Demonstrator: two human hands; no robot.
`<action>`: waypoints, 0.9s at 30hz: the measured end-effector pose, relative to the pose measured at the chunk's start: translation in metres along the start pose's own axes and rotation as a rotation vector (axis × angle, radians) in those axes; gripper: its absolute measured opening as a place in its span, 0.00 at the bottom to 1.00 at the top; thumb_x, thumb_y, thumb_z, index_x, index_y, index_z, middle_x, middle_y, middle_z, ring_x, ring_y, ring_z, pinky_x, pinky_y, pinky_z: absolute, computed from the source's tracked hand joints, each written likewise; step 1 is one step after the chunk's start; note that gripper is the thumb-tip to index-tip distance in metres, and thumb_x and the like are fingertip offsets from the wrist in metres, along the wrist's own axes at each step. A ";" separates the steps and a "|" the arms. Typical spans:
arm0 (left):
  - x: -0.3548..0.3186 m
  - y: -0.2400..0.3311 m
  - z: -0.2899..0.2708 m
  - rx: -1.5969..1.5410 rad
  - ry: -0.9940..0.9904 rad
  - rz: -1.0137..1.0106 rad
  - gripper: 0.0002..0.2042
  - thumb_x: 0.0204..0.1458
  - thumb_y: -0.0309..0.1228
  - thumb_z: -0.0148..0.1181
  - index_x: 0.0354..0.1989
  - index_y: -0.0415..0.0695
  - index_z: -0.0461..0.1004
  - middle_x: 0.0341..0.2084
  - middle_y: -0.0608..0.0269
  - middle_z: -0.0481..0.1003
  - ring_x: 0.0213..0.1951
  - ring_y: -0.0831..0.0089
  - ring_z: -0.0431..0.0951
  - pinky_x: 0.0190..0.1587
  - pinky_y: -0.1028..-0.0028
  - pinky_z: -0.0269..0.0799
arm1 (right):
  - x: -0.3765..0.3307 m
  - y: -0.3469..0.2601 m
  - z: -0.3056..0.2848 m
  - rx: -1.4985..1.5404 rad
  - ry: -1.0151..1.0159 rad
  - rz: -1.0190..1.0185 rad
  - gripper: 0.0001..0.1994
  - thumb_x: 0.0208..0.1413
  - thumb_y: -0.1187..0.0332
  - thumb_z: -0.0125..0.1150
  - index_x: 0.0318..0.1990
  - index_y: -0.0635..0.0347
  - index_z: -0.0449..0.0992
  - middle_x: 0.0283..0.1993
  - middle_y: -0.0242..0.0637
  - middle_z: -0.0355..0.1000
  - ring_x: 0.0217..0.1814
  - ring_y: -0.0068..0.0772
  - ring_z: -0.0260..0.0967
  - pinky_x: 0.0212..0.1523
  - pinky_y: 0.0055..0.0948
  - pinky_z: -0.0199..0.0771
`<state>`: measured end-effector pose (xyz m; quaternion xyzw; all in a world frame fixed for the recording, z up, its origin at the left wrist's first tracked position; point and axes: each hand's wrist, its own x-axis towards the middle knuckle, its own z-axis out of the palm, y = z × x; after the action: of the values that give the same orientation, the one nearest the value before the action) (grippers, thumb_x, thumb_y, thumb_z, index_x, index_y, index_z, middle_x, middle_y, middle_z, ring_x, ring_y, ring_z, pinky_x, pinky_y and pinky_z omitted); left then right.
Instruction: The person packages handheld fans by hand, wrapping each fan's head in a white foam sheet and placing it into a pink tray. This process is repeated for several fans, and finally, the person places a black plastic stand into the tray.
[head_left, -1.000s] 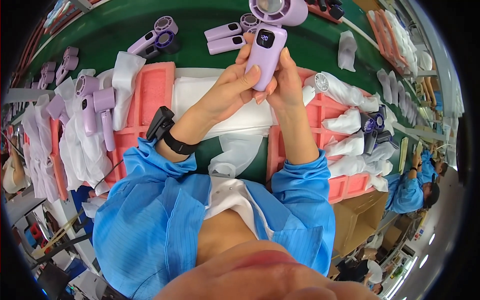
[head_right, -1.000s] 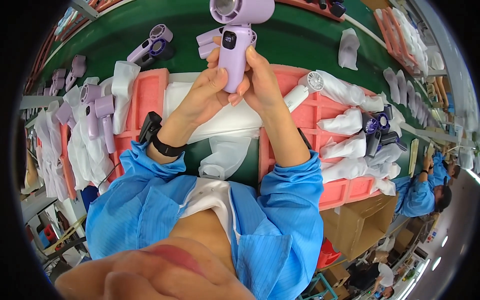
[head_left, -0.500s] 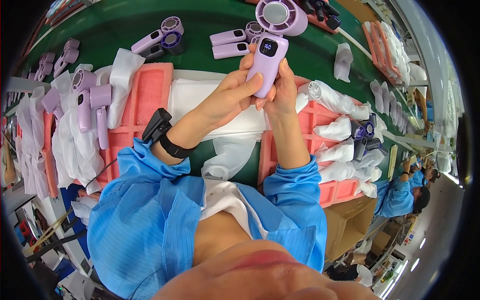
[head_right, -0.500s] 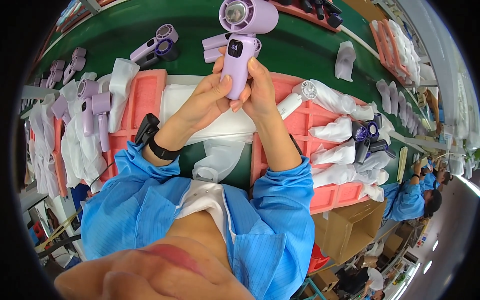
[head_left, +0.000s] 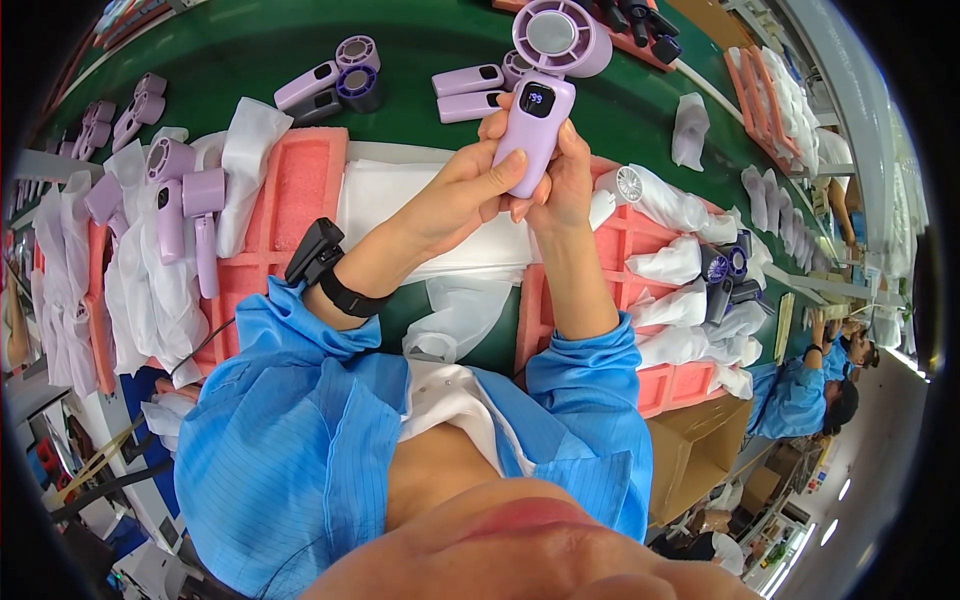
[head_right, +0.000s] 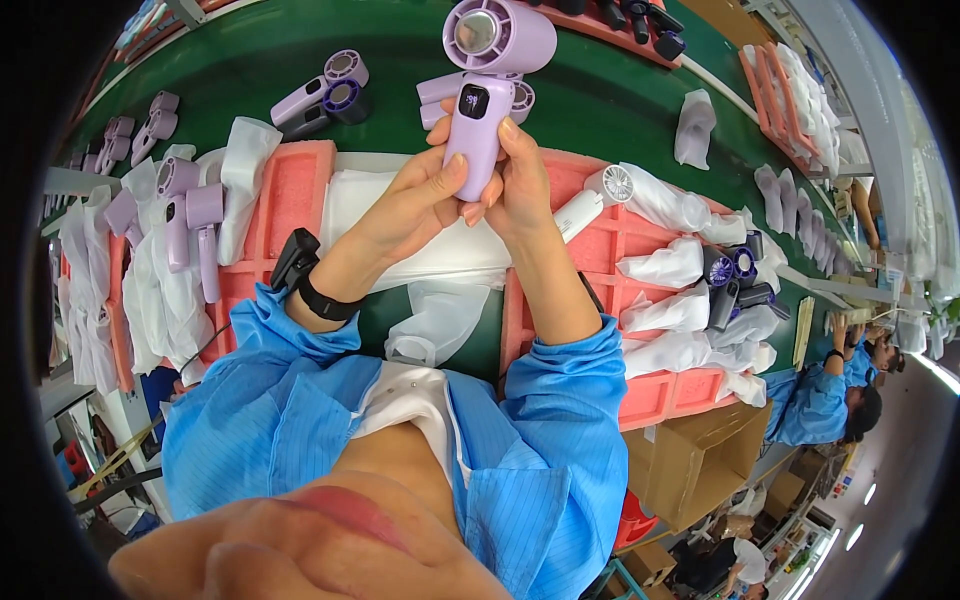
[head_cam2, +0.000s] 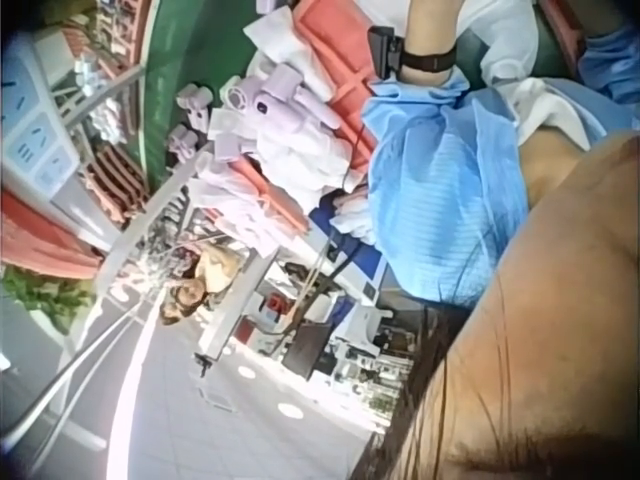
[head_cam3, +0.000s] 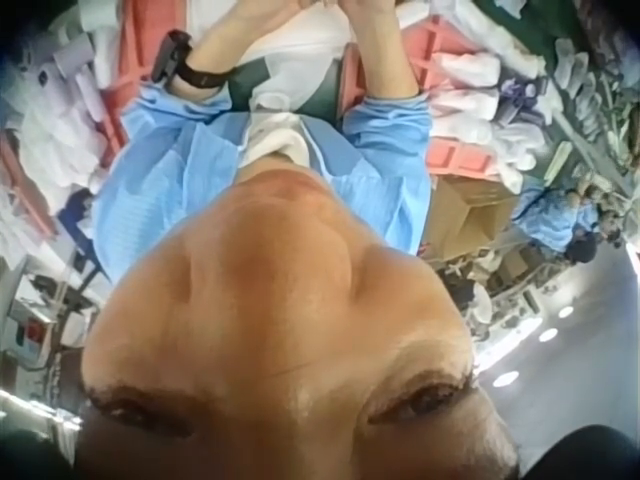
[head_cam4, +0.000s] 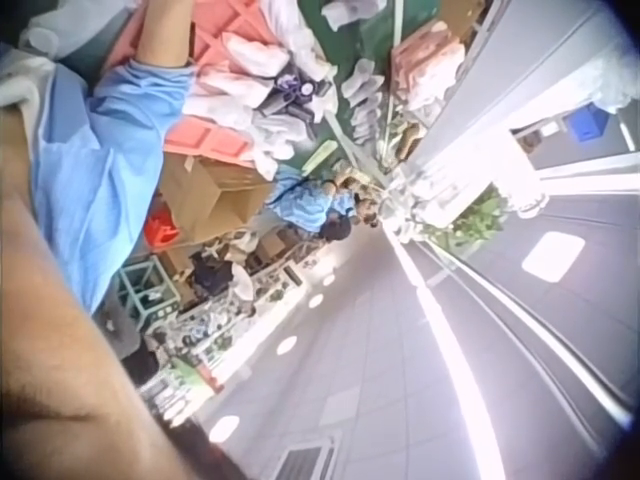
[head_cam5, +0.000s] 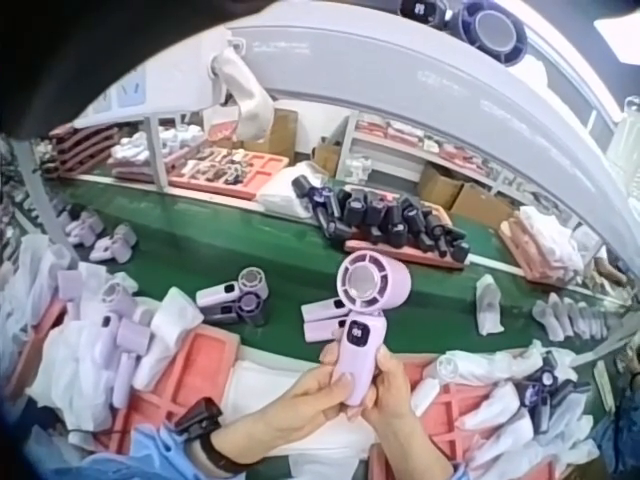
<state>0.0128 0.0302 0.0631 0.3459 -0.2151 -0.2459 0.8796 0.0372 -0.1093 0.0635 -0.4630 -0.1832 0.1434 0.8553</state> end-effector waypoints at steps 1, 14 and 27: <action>0.000 0.000 0.001 0.013 -0.006 -0.001 0.20 0.61 0.48 0.48 0.39 0.40 0.70 0.32 0.64 0.70 0.30 0.80 0.65 0.35 0.78 0.62 | -0.002 -0.001 -0.002 -0.021 -0.002 0.014 0.34 0.61 0.45 0.40 0.60 0.70 0.61 0.51 0.48 0.68 0.51 0.38 0.68 0.47 0.29 0.74; -0.001 0.037 -0.021 0.441 -0.165 -0.168 0.21 0.58 0.50 0.51 0.39 0.40 0.72 0.29 0.62 0.75 0.21 0.81 0.66 0.24 0.81 0.62 | 0.009 -0.146 -0.002 -1.313 -0.130 -0.249 0.28 0.31 0.71 0.72 0.46 0.63 0.70 0.41 0.31 0.70 0.39 0.23 0.67 0.43 0.22 0.67; 0.001 -0.072 -0.022 1.742 0.216 0.044 0.11 0.46 0.37 0.66 0.32 0.44 0.76 0.27 0.61 0.73 0.26 0.66 0.72 0.29 0.70 0.68 | -0.008 -0.139 -0.017 -1.309 0.401 -0.363 0.24 0.30 0.70 0.72 0.38 0.60 0.69 0.35 0.29 0.68 0.36 0.19 0.65 0.40 0.20 0.66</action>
<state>0.0050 -0.0054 -0.0029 0.9114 -0.2485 0.0570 0.3230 0.0482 -0.1987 0.1709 -0.8618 -0.1448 -0.2290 0.4289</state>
